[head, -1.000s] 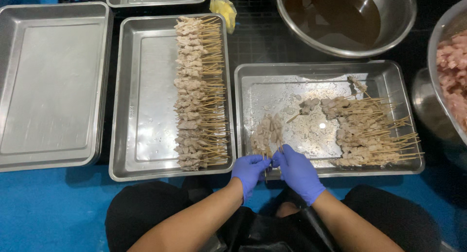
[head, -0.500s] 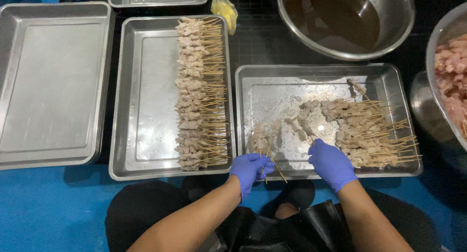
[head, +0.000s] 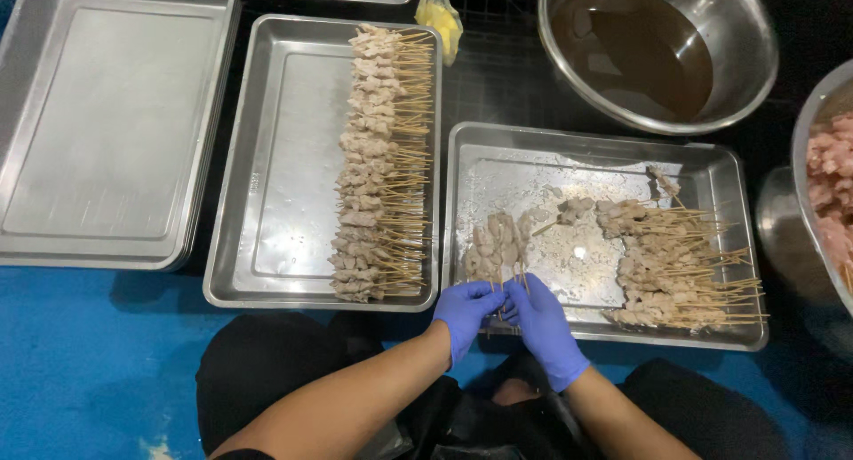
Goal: The person, wearing blue gloves, takes meat skewers one at a time from a metal tray and arranges them in rows on another tray, occasionally repositioning skewers on the tray. Bowls of raw meat and liquid sit nearby on the blue floor.
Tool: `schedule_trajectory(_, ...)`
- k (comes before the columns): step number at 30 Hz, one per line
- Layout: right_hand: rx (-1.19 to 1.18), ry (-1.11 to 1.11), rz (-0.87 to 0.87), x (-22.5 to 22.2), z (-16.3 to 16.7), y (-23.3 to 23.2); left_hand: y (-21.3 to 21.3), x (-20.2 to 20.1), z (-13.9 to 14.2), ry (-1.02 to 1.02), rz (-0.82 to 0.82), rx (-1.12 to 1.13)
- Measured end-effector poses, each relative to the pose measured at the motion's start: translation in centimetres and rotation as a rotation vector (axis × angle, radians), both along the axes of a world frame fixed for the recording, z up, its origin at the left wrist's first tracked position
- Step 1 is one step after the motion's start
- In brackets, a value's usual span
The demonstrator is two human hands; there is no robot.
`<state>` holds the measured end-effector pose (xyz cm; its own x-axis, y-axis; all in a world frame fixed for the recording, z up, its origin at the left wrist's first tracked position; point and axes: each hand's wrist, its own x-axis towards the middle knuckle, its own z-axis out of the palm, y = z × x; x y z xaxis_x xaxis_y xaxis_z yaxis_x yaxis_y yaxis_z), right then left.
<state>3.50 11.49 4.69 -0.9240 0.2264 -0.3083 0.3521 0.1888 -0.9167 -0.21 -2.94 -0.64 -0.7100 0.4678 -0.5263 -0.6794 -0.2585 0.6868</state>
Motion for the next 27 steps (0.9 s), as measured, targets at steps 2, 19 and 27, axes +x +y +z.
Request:
schedule_trajectory(2, -0.012, 0.026, -0.033, 0.1, 0.0, -1.1, -0.1, 0.1, -0.7, 0.080, 0.027, 0.017)
schedule_trajectory(19, -0.050, 0.233, 0.056, -10.8, 5.0, -6.3, -1.3, -8.7, 6.6, 0.091, 0.444, 0.131)
schedule_trajectory(27, -0.024, -0.015, 0.476, -24.4, 5.8, -9.8, -3.4, -7.8, 8.2, 0.178, 0.369, -0.270)
